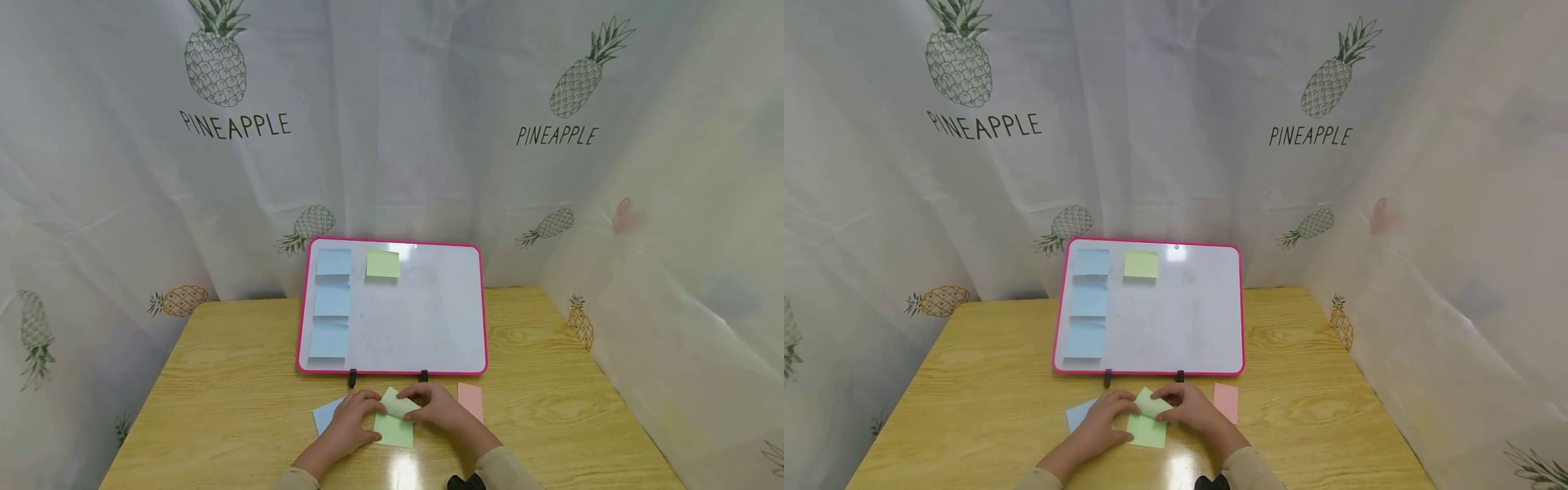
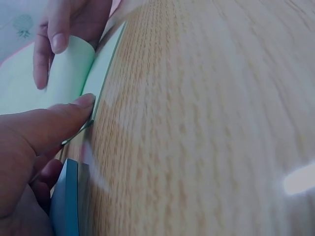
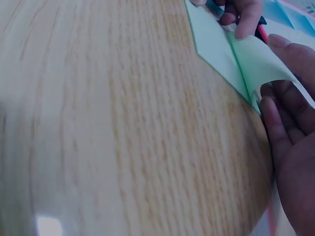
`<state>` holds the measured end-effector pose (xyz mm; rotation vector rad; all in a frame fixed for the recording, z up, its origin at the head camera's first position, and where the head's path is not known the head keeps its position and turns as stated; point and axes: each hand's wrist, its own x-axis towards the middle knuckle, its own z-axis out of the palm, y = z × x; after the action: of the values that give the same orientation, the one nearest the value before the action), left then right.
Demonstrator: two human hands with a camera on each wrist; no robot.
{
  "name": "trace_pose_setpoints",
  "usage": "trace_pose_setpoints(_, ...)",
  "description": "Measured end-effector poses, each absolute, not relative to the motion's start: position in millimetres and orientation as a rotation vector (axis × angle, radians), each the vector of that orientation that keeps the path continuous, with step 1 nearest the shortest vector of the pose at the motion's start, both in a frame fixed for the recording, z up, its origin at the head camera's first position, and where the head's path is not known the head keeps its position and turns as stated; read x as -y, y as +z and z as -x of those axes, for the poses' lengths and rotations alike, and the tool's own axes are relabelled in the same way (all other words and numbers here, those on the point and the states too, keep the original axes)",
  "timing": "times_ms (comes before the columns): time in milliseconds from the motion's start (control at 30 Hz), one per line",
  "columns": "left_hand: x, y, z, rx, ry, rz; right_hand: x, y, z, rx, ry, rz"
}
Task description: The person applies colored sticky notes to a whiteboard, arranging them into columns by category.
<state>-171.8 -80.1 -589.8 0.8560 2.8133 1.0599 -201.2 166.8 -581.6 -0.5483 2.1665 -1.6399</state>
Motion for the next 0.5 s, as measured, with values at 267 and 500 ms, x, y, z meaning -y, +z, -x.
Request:
trace_pose_setpoints(267, 80.6, -590.1, 171.8, -2.815, 1.015, -0.859, -170.4, -577.6, 198.9, -2.285, -1.629, 0.429)
trace_pose_setpoints(500, 80.8, -592.2, 169.7, -2.834, 0.989, -0.912, -169.5, -578.6, 194.8, -2.397, -1.662, 0.299)
